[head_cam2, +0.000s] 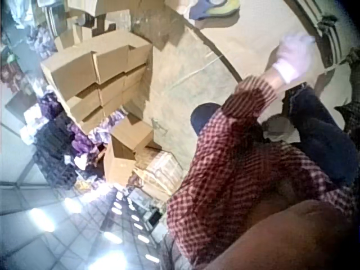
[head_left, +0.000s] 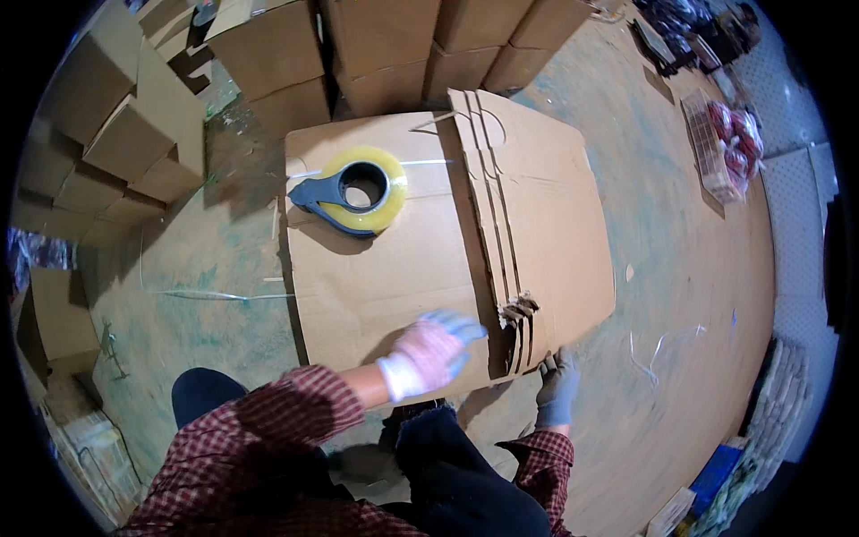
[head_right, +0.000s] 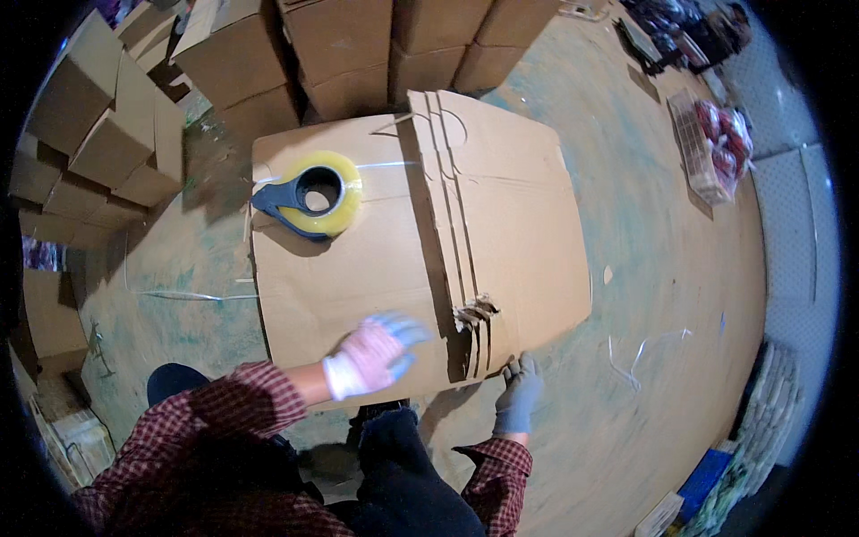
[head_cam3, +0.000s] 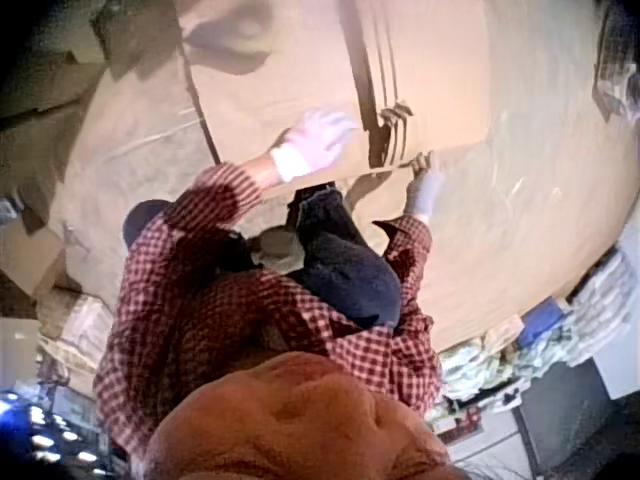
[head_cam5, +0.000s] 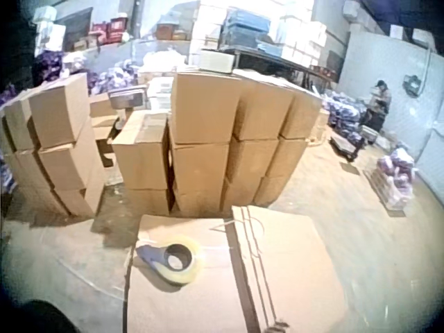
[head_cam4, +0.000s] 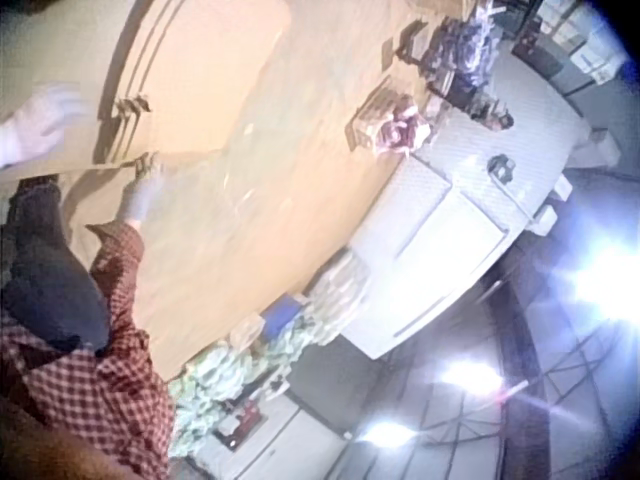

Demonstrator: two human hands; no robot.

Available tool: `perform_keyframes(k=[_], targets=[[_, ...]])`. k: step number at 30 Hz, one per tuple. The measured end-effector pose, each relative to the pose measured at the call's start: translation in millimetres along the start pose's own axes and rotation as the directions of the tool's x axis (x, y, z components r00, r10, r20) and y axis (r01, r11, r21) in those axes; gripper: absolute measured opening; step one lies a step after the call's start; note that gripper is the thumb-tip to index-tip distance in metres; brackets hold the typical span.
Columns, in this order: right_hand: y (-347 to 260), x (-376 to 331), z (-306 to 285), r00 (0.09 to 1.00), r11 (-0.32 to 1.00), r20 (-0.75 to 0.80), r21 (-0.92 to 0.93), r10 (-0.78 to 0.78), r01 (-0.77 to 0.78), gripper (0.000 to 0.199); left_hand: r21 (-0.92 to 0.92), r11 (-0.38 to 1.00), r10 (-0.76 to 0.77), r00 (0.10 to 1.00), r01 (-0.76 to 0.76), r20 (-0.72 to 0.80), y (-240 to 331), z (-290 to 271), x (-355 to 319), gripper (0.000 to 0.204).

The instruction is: The person assembles cardboard boxes by hand and secures the bottom flaps with a tape dispenser.

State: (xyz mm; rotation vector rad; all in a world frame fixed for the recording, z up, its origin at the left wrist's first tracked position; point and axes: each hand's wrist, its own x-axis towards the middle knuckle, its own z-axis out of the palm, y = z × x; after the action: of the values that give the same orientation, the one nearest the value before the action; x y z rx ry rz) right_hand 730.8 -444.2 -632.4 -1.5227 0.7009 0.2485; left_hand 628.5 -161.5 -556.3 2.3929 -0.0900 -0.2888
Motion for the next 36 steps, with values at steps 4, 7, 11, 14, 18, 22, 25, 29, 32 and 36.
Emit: perform_keyframes(k=[4, 7, 11, 14, 18, 22, 25, 29, 32, 36], targets=[[3.4, -3.8, 5.8, 0.997, 0.994, 0.011, -0.076, -0.080, 0.080, 0.035, 0.282, 0.920, 0.283, 0.959, -0.273, 0.003, 33.1, 28.7, 68.7, 0.054], [8.6, 3.5, -3.8, 0.999, 0.999, 0.033, -0.021, -0.039, 0.040, 0.038, 0.323, 0.892, 0.283, 0.948, -0.316, 0.143, 35.9, 37.2, 84.4, 0.048], [6.1, -4.5, -2.6, 1.000, 0.996, 0.023, 0.086, 0.010, -0.012, 0.029, 0.347, 0.882, 0.317, 0.946, -0.318, 0.059, 10.6, 69.0, 71.8, 0.042], [2.2, -6.0, 0.6, 0.993, 0.980, -0.013, -0.164, -0.113, 0.109, 0.045, 0.361, 0.871, 0.345, 0.938, -0.333, 0.034, 2.7, 79.2, 65.4, 0.041], [-25.1, -34.8, 38.7, 0.725, 0.335, 0.352, -0.710, -0.592, 0.619, 0.064, 0.375, 0.872, 0.316, 0.947, -0.315, 0.062, 5.8, 72.4, 65.4, 0.042], [-6.3, -13.8, 37.9, 0.762, 0.267, 0.435, -0.755, -0.480, 0.599, 0.065, 0.379, 0.861, 0.350, 0.936, -0.339, 0.044, 5.9, 75.2, 64.4, 0.043], [-3.0, -4.0, 36.0, 0.751, 0.295, 0.440, -0.727, -0.492, 0.619, 0.058, 0.369, 0.869, 0.323, 0.943, -0.330, 0.082, 4.9, 73.1, 64.5, 0.044], [-3.5, -6.3, 52.1, 0.683, -0.109, 0.537, -0.819, -0.495, 0.564, 0.046, 0.373, 0.874, 0.287, 0.950, -0.312, 0.123, 5.5, 69.7, 64.7, 0.045], [-2.3, 4.8, 58.2, 0.639, -0.226, 0.552, -0.823, -0.536, 0.521, 0.035, 0.332, 0.907, 0.259, 0.965, -0.259, 0.045, 11.3, 67.9, 55.9, 0.046], [-26.3, 21.6, 51.6, 0.629, -0.310, 0.586, -0.808, -0.511, 0.501, 0.022, 0.223, 0.949, 0.233, 0.972, -0.222, -0.024, 20.0, 54.6, 29.2, 0.047]])
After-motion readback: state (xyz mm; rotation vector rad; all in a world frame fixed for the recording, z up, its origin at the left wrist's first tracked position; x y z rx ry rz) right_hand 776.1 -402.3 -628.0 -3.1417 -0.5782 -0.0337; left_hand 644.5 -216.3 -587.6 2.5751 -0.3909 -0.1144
